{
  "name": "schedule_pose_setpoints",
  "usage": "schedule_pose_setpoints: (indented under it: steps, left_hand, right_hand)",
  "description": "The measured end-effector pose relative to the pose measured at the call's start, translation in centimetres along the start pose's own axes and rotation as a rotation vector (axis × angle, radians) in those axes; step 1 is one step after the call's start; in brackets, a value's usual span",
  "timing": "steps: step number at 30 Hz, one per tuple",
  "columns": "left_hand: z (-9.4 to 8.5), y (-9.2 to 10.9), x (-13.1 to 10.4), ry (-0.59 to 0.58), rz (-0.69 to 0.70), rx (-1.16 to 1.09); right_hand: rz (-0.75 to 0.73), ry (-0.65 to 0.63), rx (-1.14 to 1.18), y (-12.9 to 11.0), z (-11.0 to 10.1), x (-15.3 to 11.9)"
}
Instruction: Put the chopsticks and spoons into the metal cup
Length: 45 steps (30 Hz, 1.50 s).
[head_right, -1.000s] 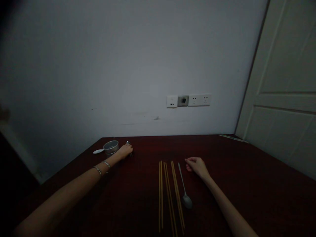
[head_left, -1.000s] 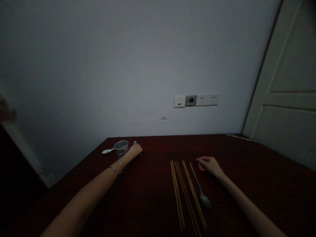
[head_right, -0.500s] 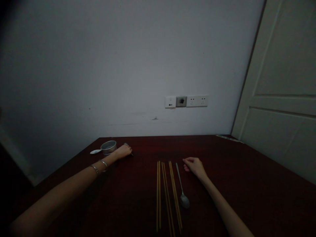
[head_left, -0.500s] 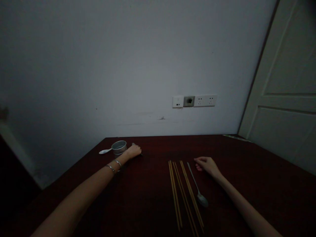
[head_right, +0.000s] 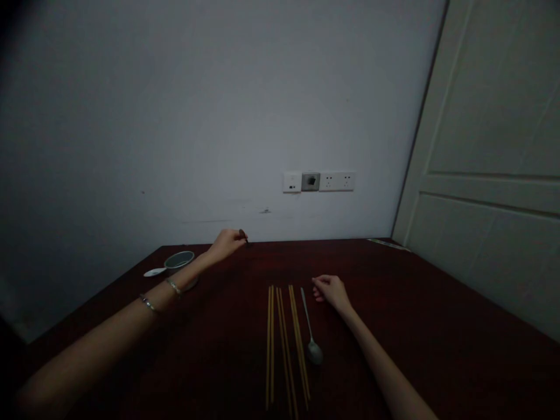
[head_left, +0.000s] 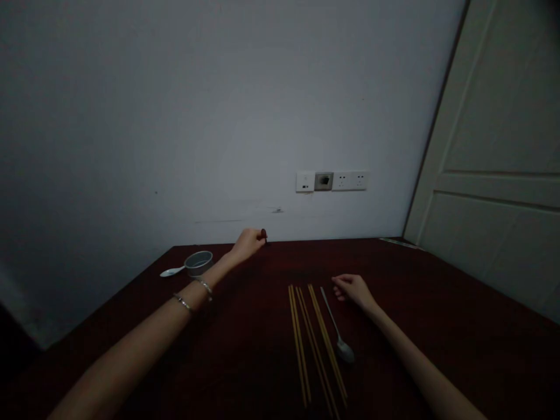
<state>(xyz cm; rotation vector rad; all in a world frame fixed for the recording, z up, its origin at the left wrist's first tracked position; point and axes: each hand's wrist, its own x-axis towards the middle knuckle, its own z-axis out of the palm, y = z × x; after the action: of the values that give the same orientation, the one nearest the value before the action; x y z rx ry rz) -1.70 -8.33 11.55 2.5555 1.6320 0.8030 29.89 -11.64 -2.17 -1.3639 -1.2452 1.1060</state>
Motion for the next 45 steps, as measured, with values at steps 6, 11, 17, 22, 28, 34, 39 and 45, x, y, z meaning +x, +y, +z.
schedule_pose_setpoints:
  steps: [6, 11, 17, 22, 28, 34, 39, 45]
  left_hand:
    - [-0.3, 5.5, -0.2, 0.018, -0.071, -0.404]
    - [0.6, 8.2, -1.7, -0.037, -0.116, -0.544]
    - [2.4, 9.4, -2.9, -0.031, -0.15, -0.629]
    - [3.5, 9.4, -3.2, -0.042, -0.153, -0.626]
    - [4.2, 8.9, -3.2, -0.089, -0.105, -0.721]
    - [4.6, 8.9, -3.0, -0.083, -0.097, -0.892]
    - [4.6, 9.0, -3.0, -0.067, -0.259, -1.126]
    - [4.5, 9.0, -3.0, -0.079, -0.327, -1.232]
  right_hand:
    - [-0.315, 0.093, -0.118, -4.5, 1.5, -2.1]
    - [-0.712, 0.148, -0.295, -9.1, 3.8, -4.6]
    - [-0.814, 0.082, -0.372, -9.5, 6.1, -5.4]
    - [-0.748, 0.063, -0.407, -8.4, 6.8, -5.3]
    - [-0.766, 0.052, -0.403, -8.4, 6.7, -5.9]
    - [-0.656, 0.049, -0.286, -8.6, 6.2, -6.2]
    - [-0.471, -0.111, -0.073, -8.8, 5.9, -6.2]
    - [-0.346, -0.207, 0.002, -8.8, 5.8, -6.0]
